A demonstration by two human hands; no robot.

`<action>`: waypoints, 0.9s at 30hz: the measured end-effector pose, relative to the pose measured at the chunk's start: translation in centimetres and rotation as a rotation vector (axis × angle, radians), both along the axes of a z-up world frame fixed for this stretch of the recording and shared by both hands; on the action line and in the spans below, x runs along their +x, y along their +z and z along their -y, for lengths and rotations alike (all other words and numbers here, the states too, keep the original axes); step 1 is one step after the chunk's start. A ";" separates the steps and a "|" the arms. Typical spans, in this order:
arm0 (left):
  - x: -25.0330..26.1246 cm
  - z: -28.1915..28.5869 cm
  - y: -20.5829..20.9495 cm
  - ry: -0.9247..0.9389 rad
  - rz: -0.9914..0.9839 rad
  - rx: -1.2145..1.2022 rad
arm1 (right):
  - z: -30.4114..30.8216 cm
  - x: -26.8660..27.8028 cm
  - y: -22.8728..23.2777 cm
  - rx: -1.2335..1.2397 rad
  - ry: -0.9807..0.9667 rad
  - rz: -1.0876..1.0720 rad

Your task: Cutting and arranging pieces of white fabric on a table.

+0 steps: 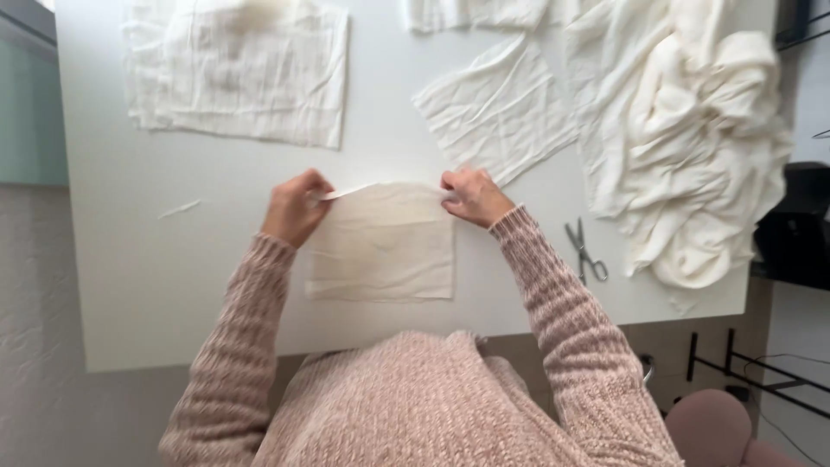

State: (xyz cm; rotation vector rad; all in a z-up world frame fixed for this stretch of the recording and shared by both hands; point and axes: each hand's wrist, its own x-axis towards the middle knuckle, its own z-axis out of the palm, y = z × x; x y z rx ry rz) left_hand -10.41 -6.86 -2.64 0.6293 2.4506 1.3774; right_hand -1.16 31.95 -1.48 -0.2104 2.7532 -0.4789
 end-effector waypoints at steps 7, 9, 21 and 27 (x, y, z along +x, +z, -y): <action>1.1 2.3 17.5 0.133 -0.150 0.362 | 5.3 2.2 20.0 -0.434 -0.108 -0.529; 2.7 3.5 17.3 0.145 -0.272 0.349 | 5.3 5.3 18.5 -0.290 -0.113 -0.700; 13.3 8.0 11.2 -0.048 -0.167 -0.054 | 6.6 17.2 6.1 -0.282 -0.010 -0.228; 11.7 -3.2 4.9 -0.001 -0.530 -0.369 | 12.3 8.4 9.6 -0.297 -0.220 -0.554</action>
